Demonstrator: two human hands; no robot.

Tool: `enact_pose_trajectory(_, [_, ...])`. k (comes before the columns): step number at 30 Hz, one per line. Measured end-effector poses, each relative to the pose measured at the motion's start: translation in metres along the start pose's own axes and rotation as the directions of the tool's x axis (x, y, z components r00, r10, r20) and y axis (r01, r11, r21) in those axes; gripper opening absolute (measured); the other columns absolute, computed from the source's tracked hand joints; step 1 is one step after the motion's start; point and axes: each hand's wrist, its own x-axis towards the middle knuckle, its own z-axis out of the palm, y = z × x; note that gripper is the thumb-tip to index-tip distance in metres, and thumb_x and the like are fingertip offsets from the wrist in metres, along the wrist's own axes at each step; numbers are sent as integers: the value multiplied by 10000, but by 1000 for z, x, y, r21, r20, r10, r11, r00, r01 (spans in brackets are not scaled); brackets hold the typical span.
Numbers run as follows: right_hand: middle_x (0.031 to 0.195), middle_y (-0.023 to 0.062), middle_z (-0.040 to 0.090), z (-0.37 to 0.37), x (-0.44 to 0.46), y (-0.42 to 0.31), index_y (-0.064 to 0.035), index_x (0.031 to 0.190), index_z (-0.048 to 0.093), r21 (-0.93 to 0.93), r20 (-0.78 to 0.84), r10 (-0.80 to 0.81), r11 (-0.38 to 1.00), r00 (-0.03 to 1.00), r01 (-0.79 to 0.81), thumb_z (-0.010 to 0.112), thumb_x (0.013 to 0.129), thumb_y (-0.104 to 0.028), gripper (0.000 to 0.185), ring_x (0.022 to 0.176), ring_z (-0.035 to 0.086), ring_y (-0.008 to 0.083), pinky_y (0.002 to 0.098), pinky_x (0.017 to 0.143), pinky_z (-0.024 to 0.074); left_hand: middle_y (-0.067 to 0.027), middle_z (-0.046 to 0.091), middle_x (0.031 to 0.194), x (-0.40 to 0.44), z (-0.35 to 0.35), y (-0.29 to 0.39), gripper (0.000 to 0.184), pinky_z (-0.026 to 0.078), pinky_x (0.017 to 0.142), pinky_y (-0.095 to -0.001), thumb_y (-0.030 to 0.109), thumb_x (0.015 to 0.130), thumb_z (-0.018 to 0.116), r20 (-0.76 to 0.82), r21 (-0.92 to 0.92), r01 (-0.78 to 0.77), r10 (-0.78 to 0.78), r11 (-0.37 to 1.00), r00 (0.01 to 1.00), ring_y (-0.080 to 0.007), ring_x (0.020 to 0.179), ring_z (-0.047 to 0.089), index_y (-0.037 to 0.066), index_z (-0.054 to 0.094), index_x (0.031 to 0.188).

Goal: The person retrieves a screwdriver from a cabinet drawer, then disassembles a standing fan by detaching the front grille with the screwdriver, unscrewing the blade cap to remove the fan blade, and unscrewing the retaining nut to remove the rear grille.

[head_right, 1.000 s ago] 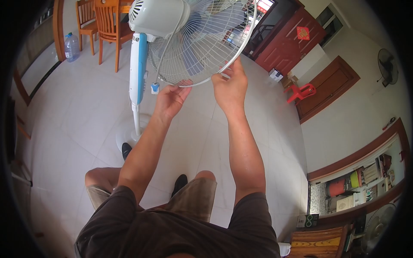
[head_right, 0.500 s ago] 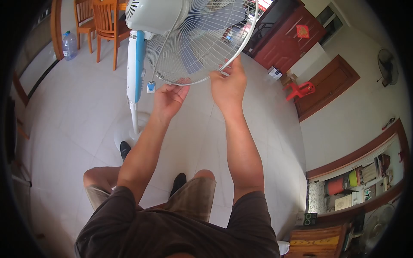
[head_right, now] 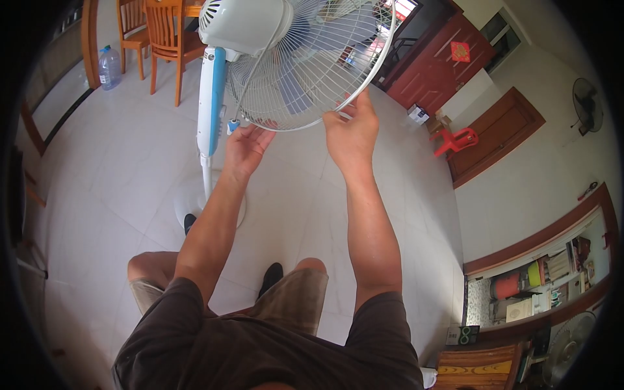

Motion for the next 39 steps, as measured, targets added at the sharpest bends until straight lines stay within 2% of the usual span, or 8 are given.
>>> enact_pose_trajectory(7, [1078, 124, 578, -3, 0, 0, -31, 1277, 455, -36, 23, -11, 999, 1000, 12, 548, 723, 77, 572, 916, 614, 201, 294, 733, 532, -266, 540, 1145, 11, 2, 0, 324, 444, 999, -475, -8, 819, 423, -4, 23, -29, 29, 999, 1000, -401, 1098, 540, -125, 447, 1121])
enact_pose_trajectory(13, [1086, 123, 580, -3, -1, -3, -34, 1275, 457, -33, 17, -12, 999, 1000, 12, 543, 719, 83, 575, 918, 615, 199, 291, 731, 531, -224, 601, 1050, 13, 11, 0, 302, 506, 924, -453, -62, 787, 396, -95, 23, -49, 51, 999, 994, -344, 988, 610, -99, 495, 1071])
enact_pose_trajectory(19, [1093, 126, 579, -3, -1, -5, -11, 1275, 456, -10, 14, 3, 1000, 1000, -3, 545, 726, 83, 564, 955, 609, 204, 283, 739, 521, -232, 606, 1031, 20, 10, 0, 301, 507, 924, -419, -70, 767, 382, -105, 94, -33, 43, 995, 994, -341, 977, 613, -110, 508, 1038])
enact_pose_trajectory(24, [1108, 122, 567, -2, -2, -7, 31, 1264, 464, -8, 16, 6, 1000, 1000, -6, 539, 739, 87, 533, 989, 590, 192, 262, 732, 498, -239, 606, 1033, 14, 7, 2, 299, 490, 940, -440, -31, 766, 413, -39, 66, -12, 14, 998, 999, -354, 992, 605, -102, 510, 1040])
enact_pose_trajectory(28, [1114, 126, 582, -4, 0, 5, -31, 1311, 436, -17, 24, -17, 1000, 1000, 18, 547, 718, 61, 610, 930, 610, 200, 292, 745, 520, -238, 602, 1049, 9, 1, 18, 275, 469, 948, -475, 28, 777, 464, 34, -22, 118, -117, 993, 993, -373, 1027, 587, -70, 522, 1027])
enact_pose_trajectory(31, [1117, 129, 575, -3, 1, 8, -30, 1315, 434, -7, 25, -21, 1000, 999, 21, 550, 716, 57, 616, 929, 605, 194, 290, 739, 518, -238, 594, 1071, 5, 5, 19, 236, 456, 954, -485, 52, 787, 492, -41, 14, 60, -59, 998, 997, -384, 1047, 574, -47, 529, 999])
enact_pose_trajectory(34, [1114, 131, 572, -1, 1, 7, -35, 1313, 438, 22, 27, -19, 1000, 999, 19, 551, 715, 57, 616, 929, 605, 192, 286, 731, 517, -263, 532, 1177, -1, 8, 14, 304, 420, 985, -498, 64, 794, 489, 24, 87, 45, -47, 995, 999, -407, 1117, 521, -66, 507, 1069])
enact_pose_trajectory(39, [1106, 124, 573, -2, 1, 6, -49, 1317, 442, -35, 9, -13, 999, 1000, 13, 548, 716, 58, 619, 920, 608, 187, 283, 726, 521, -270, 515, 1203, -7, 19, -2, 405, 402, 1011, -491, 36, 778, 484, 155, 5, 147, -146, 989, 977, -412, 1154, 495, -111, 456, 1154])
